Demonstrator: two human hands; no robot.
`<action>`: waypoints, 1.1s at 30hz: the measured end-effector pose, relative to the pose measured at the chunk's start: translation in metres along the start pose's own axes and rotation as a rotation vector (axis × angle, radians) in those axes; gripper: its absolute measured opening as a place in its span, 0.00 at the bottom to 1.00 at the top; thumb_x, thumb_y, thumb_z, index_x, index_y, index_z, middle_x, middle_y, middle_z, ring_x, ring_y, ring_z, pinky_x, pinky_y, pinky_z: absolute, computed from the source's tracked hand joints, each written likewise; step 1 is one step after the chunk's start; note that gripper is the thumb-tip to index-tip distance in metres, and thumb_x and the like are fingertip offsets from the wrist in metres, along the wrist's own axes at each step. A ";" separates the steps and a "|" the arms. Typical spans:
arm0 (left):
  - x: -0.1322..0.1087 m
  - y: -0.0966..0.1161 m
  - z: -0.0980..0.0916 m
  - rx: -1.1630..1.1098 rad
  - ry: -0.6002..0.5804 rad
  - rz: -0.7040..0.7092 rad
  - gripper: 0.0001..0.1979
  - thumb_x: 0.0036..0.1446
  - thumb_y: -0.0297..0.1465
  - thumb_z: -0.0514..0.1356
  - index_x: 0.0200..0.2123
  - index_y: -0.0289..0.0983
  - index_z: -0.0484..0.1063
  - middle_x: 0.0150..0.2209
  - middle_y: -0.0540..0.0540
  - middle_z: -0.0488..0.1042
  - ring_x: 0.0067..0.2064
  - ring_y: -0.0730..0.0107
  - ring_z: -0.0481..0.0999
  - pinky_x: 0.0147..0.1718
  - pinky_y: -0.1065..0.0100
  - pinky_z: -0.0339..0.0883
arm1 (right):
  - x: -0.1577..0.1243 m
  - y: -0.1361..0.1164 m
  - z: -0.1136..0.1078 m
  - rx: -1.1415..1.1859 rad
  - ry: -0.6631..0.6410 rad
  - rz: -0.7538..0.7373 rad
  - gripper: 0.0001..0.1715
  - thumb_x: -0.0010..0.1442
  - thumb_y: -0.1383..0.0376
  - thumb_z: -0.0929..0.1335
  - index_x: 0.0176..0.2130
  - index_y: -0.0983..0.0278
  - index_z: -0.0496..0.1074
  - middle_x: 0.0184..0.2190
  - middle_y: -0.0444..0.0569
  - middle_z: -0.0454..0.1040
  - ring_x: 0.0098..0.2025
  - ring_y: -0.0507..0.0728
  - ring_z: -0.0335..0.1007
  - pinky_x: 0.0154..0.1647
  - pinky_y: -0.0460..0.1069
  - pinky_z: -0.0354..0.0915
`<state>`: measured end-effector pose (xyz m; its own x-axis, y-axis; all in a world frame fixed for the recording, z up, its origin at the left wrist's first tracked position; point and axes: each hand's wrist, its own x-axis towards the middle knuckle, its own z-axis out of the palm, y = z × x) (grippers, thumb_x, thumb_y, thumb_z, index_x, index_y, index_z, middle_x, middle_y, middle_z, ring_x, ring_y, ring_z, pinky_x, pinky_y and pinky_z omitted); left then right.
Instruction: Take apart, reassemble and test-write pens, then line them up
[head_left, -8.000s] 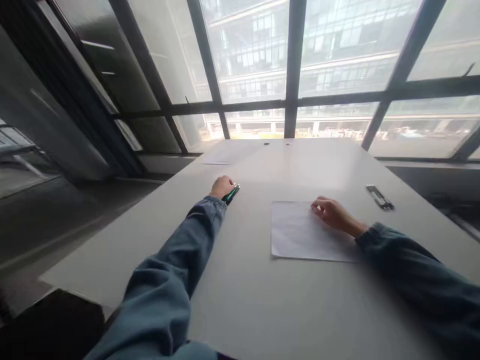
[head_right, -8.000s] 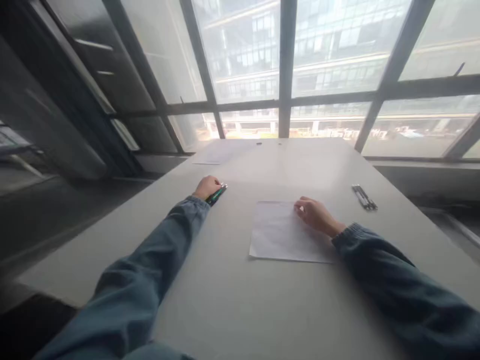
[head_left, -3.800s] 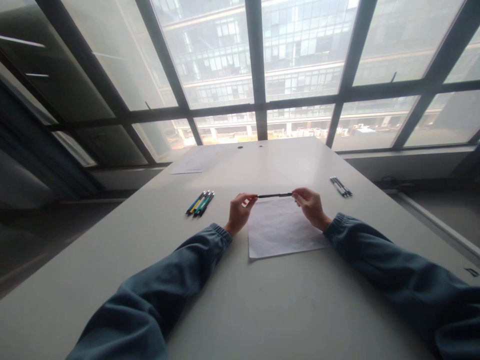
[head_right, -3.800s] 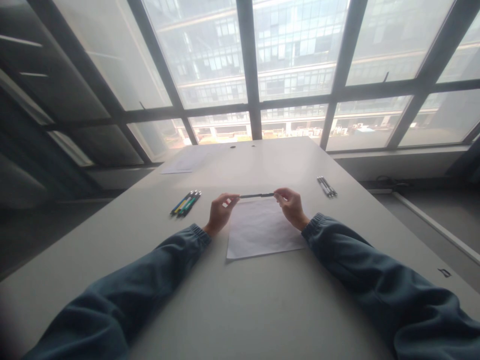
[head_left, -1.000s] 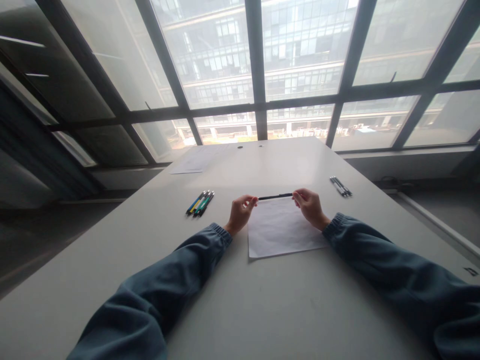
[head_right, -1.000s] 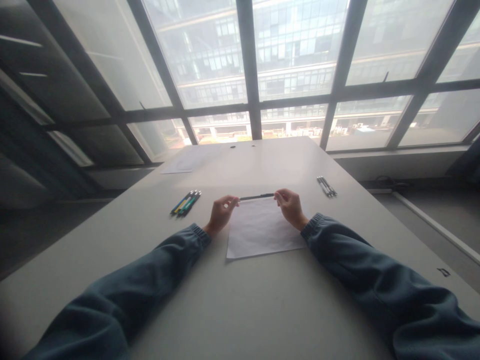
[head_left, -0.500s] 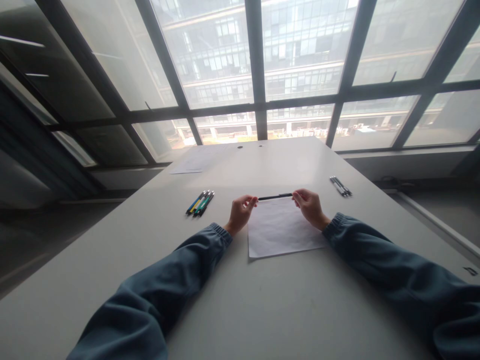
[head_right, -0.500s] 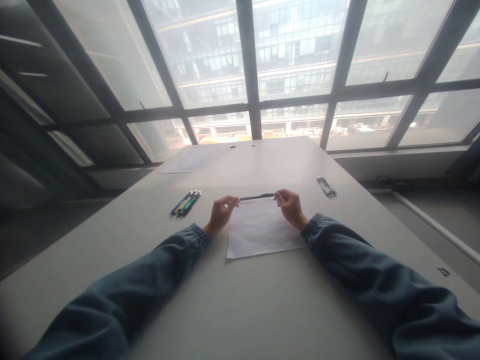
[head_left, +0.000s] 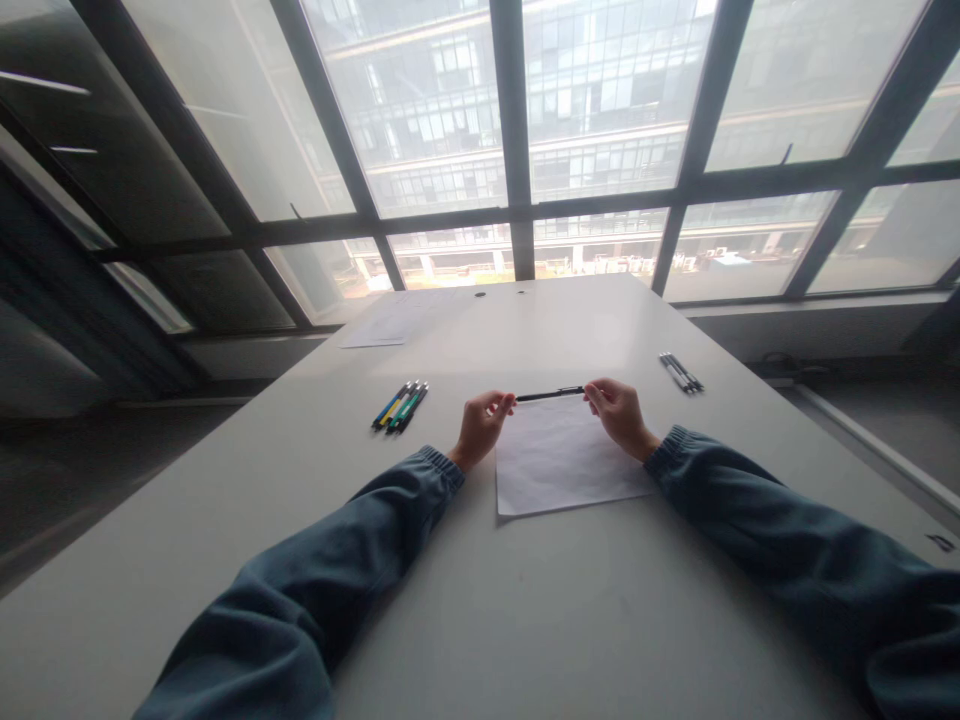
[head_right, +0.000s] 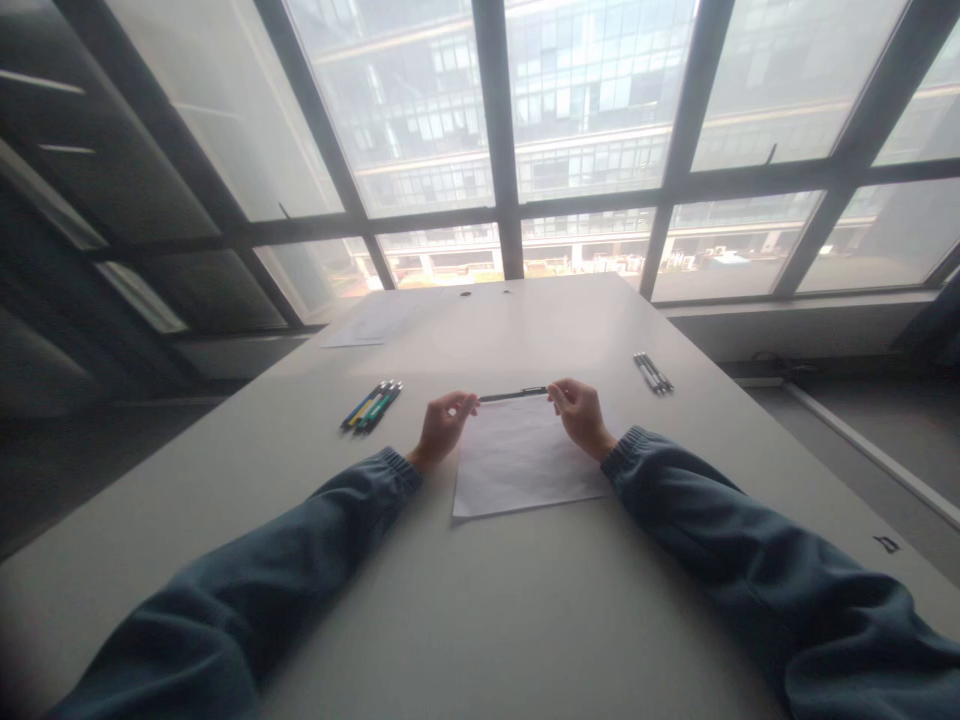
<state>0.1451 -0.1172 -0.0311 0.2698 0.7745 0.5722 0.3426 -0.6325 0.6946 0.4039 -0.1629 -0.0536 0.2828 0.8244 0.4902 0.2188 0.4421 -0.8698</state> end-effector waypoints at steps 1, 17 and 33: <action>0.000 0.000 0.000 -0.002 0.000 -0.004 0.21 0.64 0.46 0.58 0.27 0.37 0.78 0.25 0.48 0.78 0.30 0.68 0.76 0.33 0.68 0.65 | 0.000 -0.001 0.000 0.000 0.000 -0.001 0.23 0.59 0.49 0.71 0.27 0.65 0.73 0.18 0.43 0.67 0.20 0.50 0.60 0.20 0.46 0.56; -0.001 -0.002 0.001 0.017 0.000 0.003 0.24 0.65 0.46 0.56 0.25 0.36 0.77 0.24 0.47 0.78 0.29 0.68 0.75 0.33 0.68 0.65 | -0.001 0.000 0.000 -0.047 -0.017 -0.018 0.24 0.61 0.49 0.70 0.26 0.65 0.72 0.17 0.43 0.66 0.19 0.50 0.61 0.20 0.46 0.57; 0.000 0.001 0.001 0.052 -0.006 0.005 0.25 0.66 0.46 0.54 0.24 0.37 0.75 0.22 0.48 0.75 0.27 0.69 0.74 0.32 0.68 0.65 | -0.002 -0.009 0.001 -0.079 -0.030 -0.012 0.26 0.61 0.46 0.69 0.24 0.64 0.72 0.15 0.42 0.65 0.18 0.50 0.60 0.20 0.46 0.57</action>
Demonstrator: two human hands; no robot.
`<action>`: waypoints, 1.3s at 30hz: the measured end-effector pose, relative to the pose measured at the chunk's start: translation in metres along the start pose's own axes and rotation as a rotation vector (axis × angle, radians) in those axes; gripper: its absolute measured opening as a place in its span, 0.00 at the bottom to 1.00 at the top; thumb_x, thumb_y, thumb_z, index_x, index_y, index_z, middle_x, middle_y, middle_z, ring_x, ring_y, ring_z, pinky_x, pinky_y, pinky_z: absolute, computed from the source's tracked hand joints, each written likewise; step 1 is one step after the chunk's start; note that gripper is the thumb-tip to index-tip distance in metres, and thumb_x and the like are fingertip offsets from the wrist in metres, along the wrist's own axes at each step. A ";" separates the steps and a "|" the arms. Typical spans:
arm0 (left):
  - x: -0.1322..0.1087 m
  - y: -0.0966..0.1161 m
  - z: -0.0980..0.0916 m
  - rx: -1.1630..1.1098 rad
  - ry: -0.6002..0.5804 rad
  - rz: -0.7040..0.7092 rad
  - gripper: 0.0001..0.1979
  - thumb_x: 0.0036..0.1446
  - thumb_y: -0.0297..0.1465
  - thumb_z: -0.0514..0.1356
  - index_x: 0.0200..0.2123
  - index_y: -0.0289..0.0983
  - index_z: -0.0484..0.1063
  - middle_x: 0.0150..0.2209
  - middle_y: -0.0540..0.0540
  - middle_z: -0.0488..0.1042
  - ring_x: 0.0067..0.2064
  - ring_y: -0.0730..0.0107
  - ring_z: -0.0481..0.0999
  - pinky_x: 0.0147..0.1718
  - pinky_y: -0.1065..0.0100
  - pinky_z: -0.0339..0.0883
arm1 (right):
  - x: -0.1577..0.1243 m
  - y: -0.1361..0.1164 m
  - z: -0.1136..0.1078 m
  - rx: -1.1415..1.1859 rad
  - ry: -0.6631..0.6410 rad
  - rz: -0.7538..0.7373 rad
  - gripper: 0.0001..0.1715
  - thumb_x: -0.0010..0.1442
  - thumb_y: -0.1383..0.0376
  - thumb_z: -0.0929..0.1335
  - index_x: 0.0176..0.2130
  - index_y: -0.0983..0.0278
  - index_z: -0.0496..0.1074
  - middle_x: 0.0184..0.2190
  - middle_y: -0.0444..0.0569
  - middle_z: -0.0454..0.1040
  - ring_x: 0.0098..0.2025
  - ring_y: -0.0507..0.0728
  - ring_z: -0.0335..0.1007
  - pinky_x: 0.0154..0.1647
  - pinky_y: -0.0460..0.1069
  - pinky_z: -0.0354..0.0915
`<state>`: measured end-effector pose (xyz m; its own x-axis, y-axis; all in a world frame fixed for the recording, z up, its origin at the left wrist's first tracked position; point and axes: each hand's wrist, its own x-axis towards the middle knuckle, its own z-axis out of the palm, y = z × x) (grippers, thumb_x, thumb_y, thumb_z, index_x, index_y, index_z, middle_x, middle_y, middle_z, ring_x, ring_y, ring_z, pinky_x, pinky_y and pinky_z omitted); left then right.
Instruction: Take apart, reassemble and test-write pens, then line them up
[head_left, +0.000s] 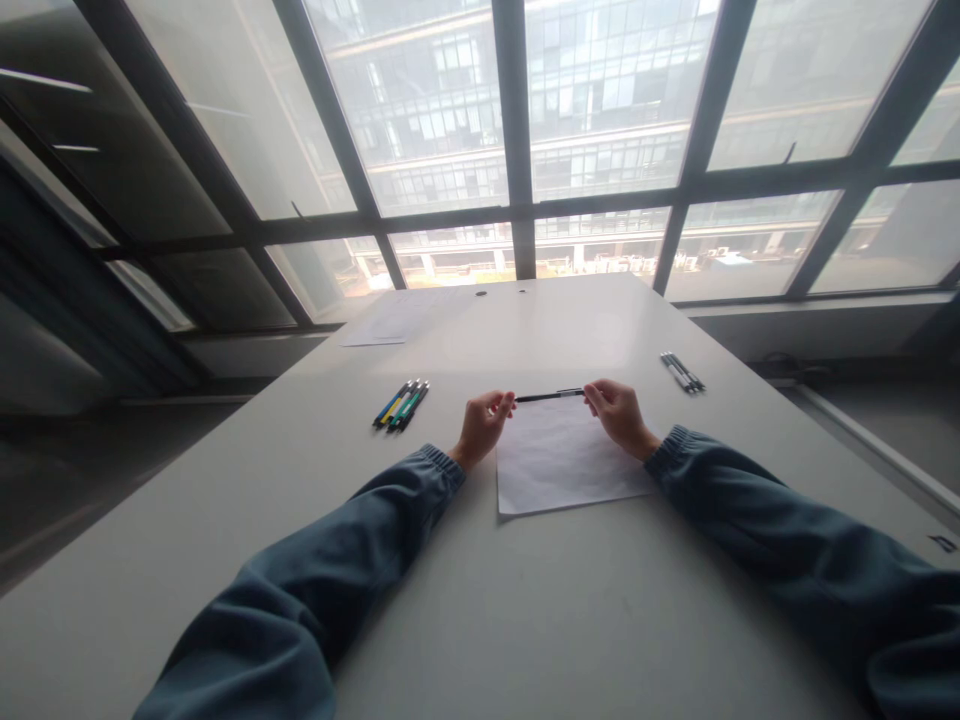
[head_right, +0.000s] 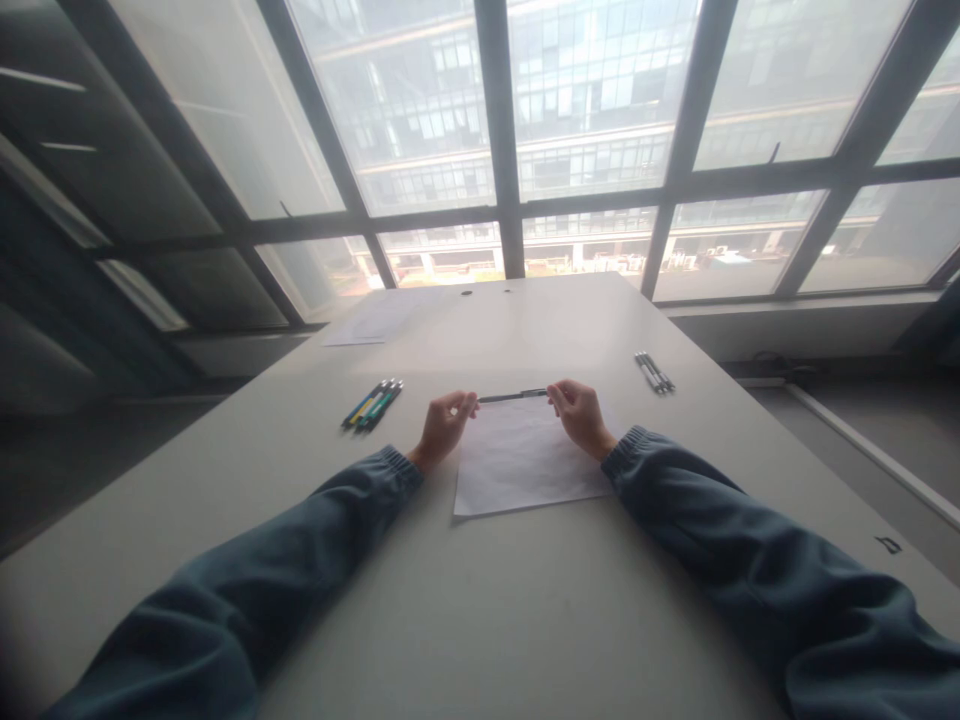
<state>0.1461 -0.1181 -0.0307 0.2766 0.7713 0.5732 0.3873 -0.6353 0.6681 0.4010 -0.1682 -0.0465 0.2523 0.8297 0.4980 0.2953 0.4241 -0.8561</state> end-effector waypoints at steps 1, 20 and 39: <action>0.000 0.000 0.000 0.003 0.001 0.003 0.25 0.67 0.45 0.54 0.24 0.37 0.75 0.21 0.48 0.75 0.27 0.69 0.74 0.32 0.68 0.65 | 0.000 0.000 0.000 -0.003 -0.001 0.000 0.27 0.60 0.46 0.69 0.24 0.64 0.72 0.15 0.42 0.65 0.18 0.50 0.60 0.20 0.46 0.57; -0.001 -0.001 0.000 0.009 -0.012 0.002 0.27 0.67 0.45 0.53 0.21 0.37 0.73 0.19 0.49 0.74 0.24 0.70 0.73 0.31 0.68 0.64 | -0.001 -0.003 -0.001 -0.051 -0.013 0.005 0.30 0.61 0.44 0.67 0.22 0.64 0.70 0.15 0.43 0.65 0.19 0.51 0.60 0.22 0.47 0.58; -0.002 0.003 0.000 -0.020 -0.020 -0.022 0.28 0.67 0.47 0.53 0.20 0.36 0.72 0.18 0.49 0.72 0.23 0.71 0.72 0.29 0.69 0.64 | -0.001 -0.002 -0.002 -0.055 -0.023 0.007 0.30 0.61 0.44 0.67 0.22 0.64 0.70 0.14 0.43 0.65 0.19 0.51 0.60 0.22 0.47 0.57</action>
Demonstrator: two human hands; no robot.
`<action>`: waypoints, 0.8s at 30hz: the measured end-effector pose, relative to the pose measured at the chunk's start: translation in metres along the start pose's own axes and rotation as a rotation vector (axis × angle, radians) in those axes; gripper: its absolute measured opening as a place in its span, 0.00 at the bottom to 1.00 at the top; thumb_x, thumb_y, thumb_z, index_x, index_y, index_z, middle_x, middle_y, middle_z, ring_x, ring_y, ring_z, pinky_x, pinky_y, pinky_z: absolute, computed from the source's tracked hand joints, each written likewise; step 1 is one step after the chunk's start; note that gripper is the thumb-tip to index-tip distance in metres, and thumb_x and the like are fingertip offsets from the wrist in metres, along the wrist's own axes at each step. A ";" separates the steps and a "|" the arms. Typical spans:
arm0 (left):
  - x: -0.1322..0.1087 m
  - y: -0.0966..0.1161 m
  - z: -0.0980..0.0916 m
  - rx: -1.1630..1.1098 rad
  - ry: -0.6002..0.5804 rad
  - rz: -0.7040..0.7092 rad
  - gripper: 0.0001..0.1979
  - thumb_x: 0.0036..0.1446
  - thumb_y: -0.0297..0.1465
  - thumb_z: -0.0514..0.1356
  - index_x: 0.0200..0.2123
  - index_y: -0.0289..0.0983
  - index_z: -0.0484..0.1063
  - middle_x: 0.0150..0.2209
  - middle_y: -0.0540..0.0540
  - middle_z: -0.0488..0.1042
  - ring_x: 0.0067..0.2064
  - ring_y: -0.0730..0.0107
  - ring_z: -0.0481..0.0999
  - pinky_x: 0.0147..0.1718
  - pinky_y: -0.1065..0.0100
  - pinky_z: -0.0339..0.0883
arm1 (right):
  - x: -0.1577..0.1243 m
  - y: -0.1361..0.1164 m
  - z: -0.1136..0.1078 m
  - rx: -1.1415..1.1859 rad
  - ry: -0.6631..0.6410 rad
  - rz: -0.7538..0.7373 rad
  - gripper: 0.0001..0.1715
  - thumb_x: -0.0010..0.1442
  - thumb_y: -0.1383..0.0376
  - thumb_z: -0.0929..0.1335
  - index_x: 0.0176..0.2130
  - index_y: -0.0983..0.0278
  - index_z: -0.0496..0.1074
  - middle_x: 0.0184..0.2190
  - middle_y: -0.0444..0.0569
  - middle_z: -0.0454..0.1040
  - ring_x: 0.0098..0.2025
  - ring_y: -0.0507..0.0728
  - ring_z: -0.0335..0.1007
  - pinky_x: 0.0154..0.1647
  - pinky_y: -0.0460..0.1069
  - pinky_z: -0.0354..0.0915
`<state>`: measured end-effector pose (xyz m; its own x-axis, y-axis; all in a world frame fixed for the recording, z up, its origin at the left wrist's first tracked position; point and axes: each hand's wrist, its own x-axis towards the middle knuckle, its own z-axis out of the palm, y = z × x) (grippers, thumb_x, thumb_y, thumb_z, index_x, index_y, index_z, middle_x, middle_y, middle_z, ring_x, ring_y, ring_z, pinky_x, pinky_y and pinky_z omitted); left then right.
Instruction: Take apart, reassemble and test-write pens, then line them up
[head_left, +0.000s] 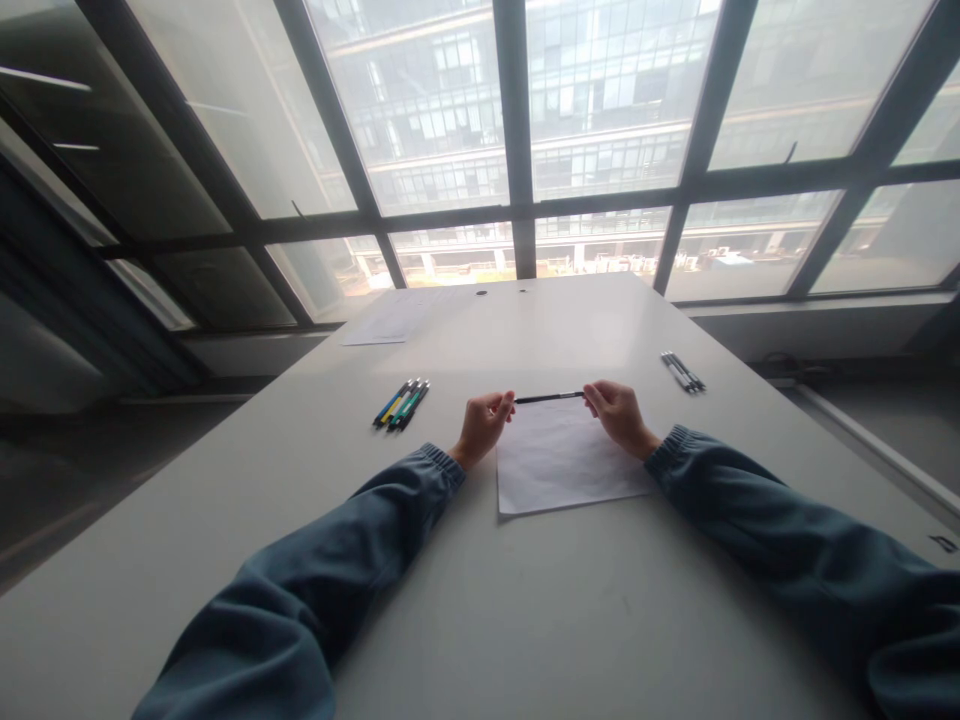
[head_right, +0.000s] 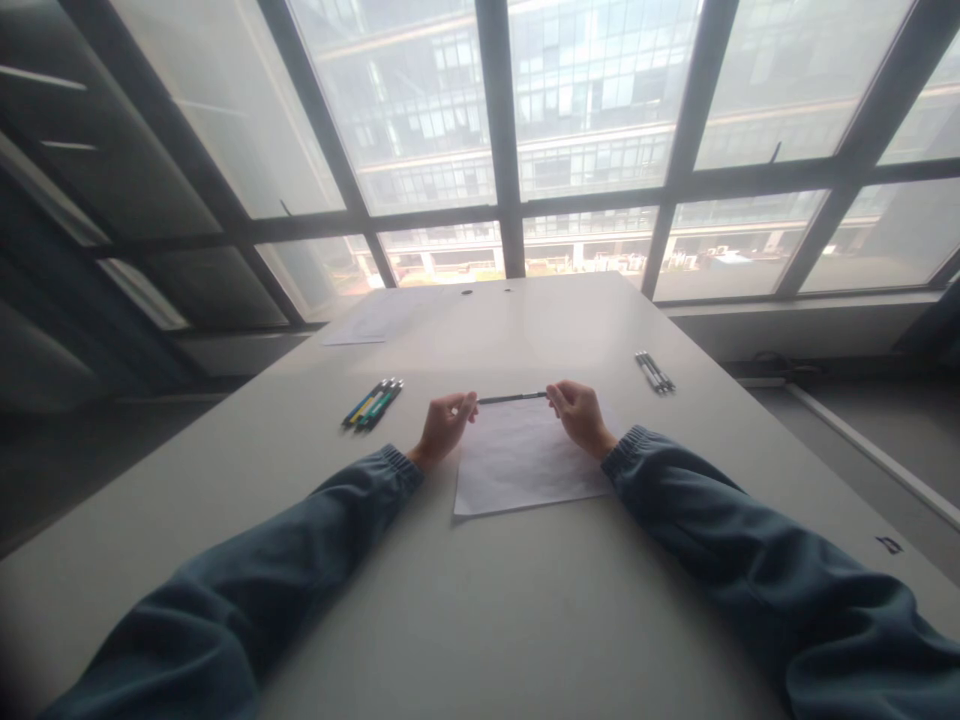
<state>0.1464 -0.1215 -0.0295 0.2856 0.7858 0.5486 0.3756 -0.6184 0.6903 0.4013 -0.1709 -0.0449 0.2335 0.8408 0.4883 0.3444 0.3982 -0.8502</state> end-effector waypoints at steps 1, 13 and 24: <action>0.000 0.000 0.000 -0.003 0.001 0.000 0.28 0.67 0.47 0.53 0.20 0.36 0.72 0.18 0.49 0.72 0.23 0.71 0.72 0.29 0.69 0.64 | 0.000 0.001 0.000 0.002 0.000 0.002 0.30 0.61 0.44 0.67 0.22 0.64 0.70 0.15 0.43 0.65 0.19 0.51 0.60 0.22 0.47 0.57; 0.001 -0.002 -0.001 -0.026 -0.004 -0.002 0.30 0.67 0.50 0.52 0.20 0.36 0.71 0.18 0.49 0.71 0.22 0.71 0.72 0.28 0.69 0.64 | 0.000 0.004 0.001 0.034 -0.017 0.006 0.30 0.62 0.43 0.67 0.23 0.63 0.70 0.14 0.42 0.64 0.18 0.50 0.58 0.21 0.47 0.55; 0.000 -0.004 0.000 -0.036 -0.012 0.003 0.31 0.67 0.51 0.52 0.19 0.36 0.71 0.17 0.49 0.70 0.22 0.71 0.71 0.27 0.69 0.63 | 0.000 0.011 0.004 0.074 -0.028 0.038 0.31 0.62 0.41 0.66 0.22 0.62 0.65 0.13 0.40 0.60 0.16 0.50 0.56 0.18 0.47 0.52</action>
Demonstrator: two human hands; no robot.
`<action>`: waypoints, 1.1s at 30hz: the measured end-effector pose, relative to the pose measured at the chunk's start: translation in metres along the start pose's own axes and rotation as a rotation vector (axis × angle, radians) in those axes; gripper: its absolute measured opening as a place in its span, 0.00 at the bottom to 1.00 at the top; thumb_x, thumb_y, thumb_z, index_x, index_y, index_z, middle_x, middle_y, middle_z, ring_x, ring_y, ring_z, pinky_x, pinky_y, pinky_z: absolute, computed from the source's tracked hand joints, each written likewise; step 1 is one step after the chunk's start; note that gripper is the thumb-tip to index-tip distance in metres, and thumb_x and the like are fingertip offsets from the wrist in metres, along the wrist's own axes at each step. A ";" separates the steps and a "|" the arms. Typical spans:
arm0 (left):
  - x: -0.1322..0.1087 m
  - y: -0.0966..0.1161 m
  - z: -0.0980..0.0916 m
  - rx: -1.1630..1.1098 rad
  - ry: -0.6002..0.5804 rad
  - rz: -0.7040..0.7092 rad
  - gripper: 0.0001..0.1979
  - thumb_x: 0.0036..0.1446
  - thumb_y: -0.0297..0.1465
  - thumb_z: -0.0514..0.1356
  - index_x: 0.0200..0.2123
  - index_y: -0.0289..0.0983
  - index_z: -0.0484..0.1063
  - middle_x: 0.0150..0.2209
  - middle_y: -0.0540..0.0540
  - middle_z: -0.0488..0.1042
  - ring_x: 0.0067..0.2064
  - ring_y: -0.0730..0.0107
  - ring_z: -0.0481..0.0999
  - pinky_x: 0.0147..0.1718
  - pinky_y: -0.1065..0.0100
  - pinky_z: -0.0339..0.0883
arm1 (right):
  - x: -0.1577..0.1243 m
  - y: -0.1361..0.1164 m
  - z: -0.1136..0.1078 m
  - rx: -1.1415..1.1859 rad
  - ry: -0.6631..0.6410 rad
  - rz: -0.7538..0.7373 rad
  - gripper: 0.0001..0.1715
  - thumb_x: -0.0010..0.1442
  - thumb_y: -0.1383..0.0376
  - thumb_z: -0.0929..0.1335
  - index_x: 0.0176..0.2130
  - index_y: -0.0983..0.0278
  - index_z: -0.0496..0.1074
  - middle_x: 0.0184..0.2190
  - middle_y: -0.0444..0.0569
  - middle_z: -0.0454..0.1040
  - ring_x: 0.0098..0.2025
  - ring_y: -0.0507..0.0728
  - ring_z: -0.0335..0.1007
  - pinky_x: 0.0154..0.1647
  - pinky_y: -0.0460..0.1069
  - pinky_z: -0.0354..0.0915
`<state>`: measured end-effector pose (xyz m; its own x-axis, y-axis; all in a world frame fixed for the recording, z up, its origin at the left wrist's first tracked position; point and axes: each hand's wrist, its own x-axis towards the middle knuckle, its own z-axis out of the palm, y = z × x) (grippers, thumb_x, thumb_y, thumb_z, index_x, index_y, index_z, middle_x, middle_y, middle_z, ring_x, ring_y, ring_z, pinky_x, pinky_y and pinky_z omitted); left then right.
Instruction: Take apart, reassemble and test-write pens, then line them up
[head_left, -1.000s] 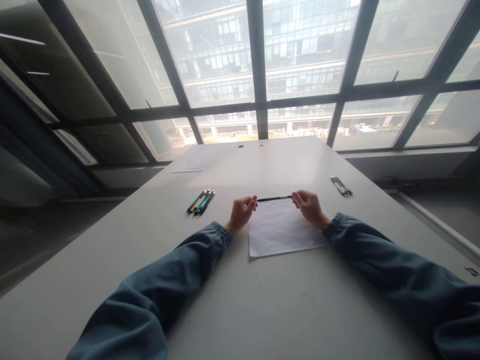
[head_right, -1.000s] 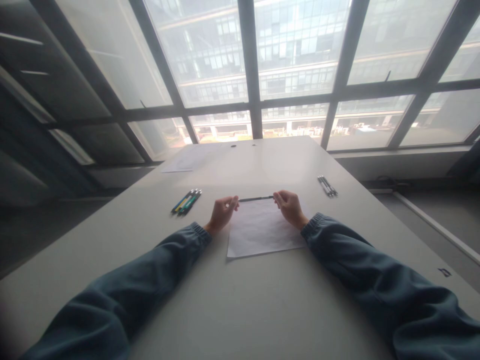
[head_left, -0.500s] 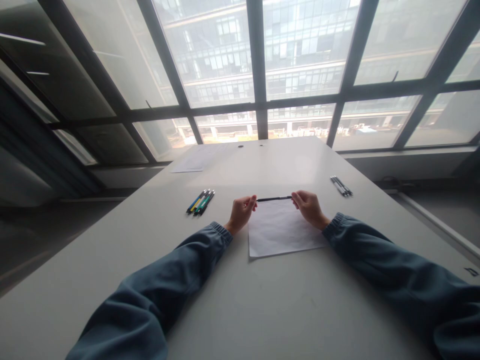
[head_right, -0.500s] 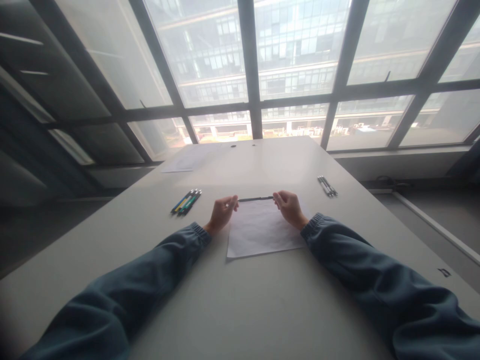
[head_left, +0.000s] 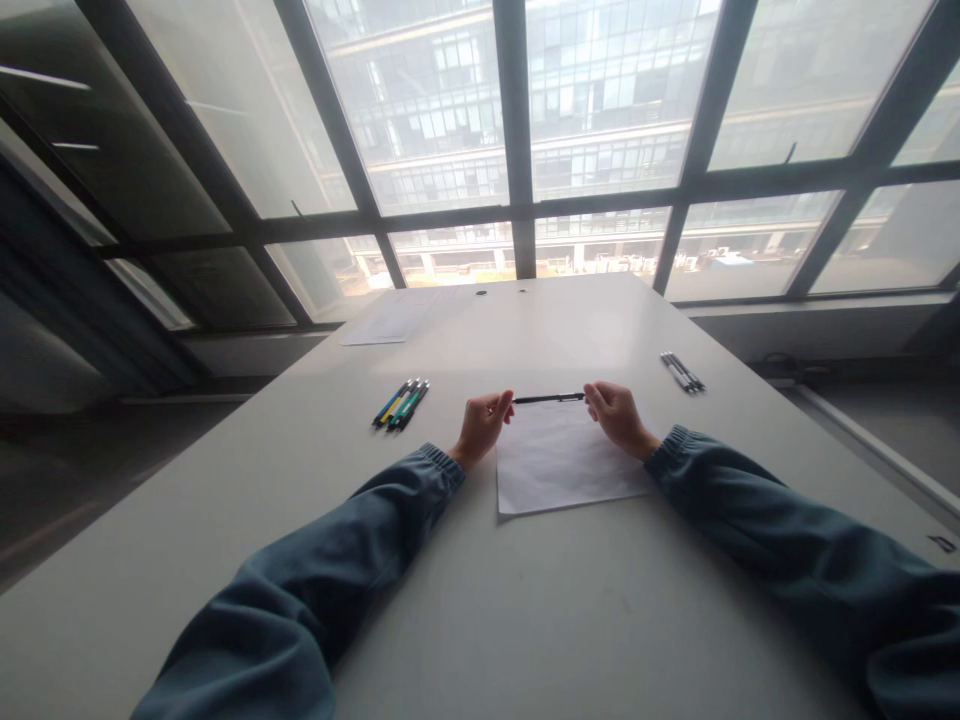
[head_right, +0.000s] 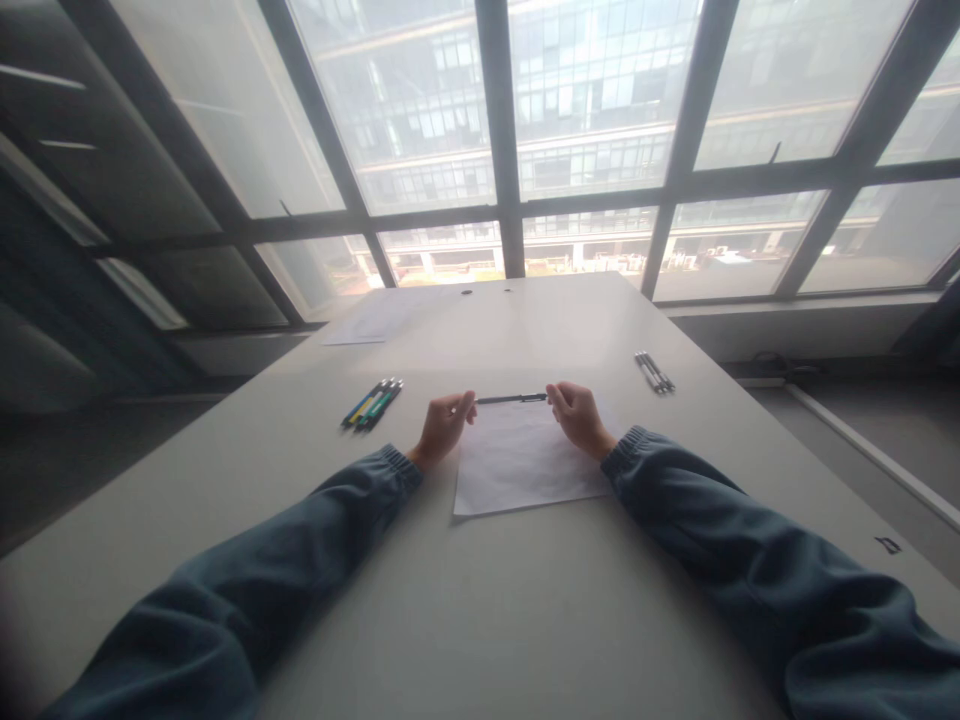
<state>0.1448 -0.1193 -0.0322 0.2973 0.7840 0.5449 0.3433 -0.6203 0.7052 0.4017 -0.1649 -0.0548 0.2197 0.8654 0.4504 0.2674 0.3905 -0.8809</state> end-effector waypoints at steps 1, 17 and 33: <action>0.000 0.000 0.000 -0.005 0.001 0.002 0.31 0.67 0.50 0.52 0.19 0.36 0.71 0.17 0.49 0.70 0.22 0.71 0.71 0.27 0.69 0.62 | 0.000 -0.001 0.000 0.002 -0.001 0.003 0.32 0.61 0.41 0.66 0.22 0.61 0.64 0.13 0.40 0.60 0.16 0.50 0.56 0.18 0.46 0.52; -0.001 0.001 -0.001 -0.001 0.001 -0.001 0.33 0.66 0.53 0.51 0.17 0.37 0.70 0.16 0.49 0.70 0.20 0.72 0.71 0.26 0.69 0.63 | -0.004 -0.020 0.000 -0.067 -0.024 -0.023 0.36 0.63 0.38 0.62 0.18 0.60 0.58 0.12 0.42 0.60 0.17 0.50 0.54 0.19 0.47 0.53; -0.001 0.002 0.000 -0.015 -0.002 -0.014 0.33 0.66 0.52 0.51 0.16 0.36 0.70 0.16 0.49 0.70 0.20 0.73 0.71 0.27 0.71 0.63 | -0.002 -0.009 0.000 -0.101 -0.032 -0.067 0.36 0.66 0.40 0.60 0.18 0.60 0.57 0.12 0.41 0.59 0.17 0.50 0.53 0.21 0.48 0.52</action>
<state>0.1455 -0.1212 -0.0309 0.2943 0.7927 0.5339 0.3345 -0.6088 0.7194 0.3992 -0.1705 -0.0476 0.1683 0.8488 0.5012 0.3736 0.4156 -0.8293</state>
